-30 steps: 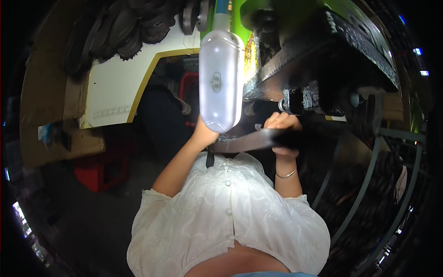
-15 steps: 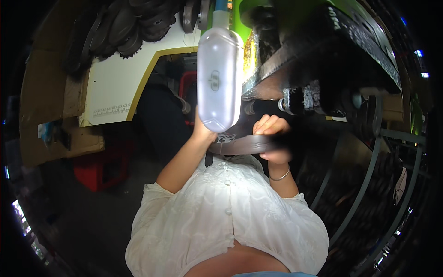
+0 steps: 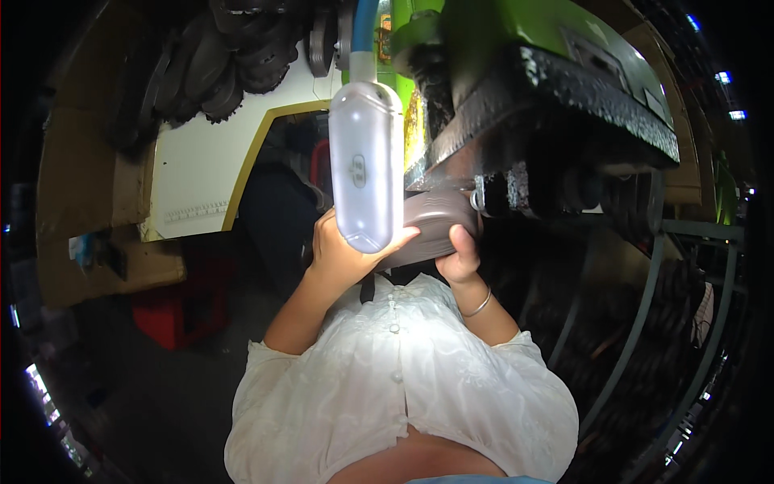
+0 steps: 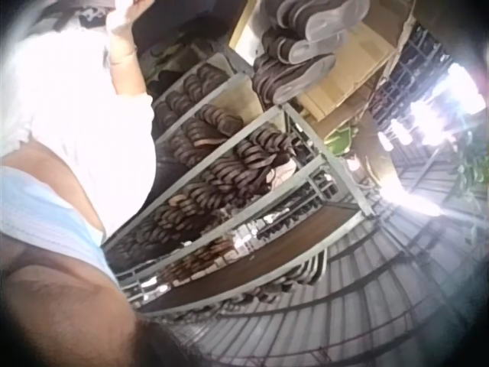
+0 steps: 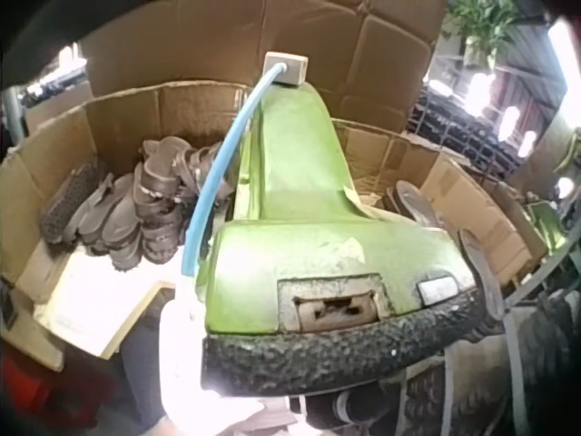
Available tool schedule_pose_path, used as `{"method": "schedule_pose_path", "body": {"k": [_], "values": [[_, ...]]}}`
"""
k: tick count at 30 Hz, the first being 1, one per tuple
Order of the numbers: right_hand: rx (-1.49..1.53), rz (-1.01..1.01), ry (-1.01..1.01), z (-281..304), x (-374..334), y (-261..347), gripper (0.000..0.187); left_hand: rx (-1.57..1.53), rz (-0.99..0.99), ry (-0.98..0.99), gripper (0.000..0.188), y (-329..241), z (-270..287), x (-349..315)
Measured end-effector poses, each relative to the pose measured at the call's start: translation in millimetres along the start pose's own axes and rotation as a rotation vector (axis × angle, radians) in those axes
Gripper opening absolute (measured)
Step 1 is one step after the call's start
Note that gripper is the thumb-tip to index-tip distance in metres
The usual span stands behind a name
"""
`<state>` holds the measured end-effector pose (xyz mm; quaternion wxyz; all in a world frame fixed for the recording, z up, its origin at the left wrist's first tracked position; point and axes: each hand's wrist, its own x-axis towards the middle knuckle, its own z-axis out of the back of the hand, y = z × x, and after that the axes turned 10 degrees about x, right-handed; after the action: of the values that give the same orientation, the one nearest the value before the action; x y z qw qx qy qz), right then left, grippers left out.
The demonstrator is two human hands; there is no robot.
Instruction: The person uses a green electric grinding machine to smooth the sole of a dark-colored shoe. They repeatedly pick up shoes from a nearby pile, press the soles against the rotating grinding wheel, and then place the shoes back down. The process is repeated for multiple shoes throughout the video.
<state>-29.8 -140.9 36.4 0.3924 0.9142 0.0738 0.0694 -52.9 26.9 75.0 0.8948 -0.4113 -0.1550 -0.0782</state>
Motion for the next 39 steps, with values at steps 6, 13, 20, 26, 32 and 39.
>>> {"method": "schedule_pose_path", "body": {"k": [6, 13, 20, 26, 32, 39], "values": [[-0.045, -0.183, 0.098, -23, 16, 8, 0.029, -0.041, 0.182, -0.097, 0.029, 6, -10, -22], [-0.672, -0.191, 0.348, -40, 21, -34, 0.054, -0.854, 0.556, -0.465, 0.046, 62, -4, -26], [-0.764, -0.414, 0.296, 27, 8, 0, 0.038, -1.094, 0.519, -0.642, 0.058, 87, 13, -45], [-0.477, 0.069, -0.041, 84, 16, 66, 0.033, -0.916, 0.426, -0.152, 0.038, 77, 10, -47], [-0.222, 0.361, -0.145, 59, 31, 79, 0.03, -0.573, 0.372, 0.136, 0.036, 71, -6, -45], [-0.059, 0.234, -0.379, 48, 45, 39, 0.067, -0.555, 0.427, 0.183, 0.044, 47, -3, -36]]}}
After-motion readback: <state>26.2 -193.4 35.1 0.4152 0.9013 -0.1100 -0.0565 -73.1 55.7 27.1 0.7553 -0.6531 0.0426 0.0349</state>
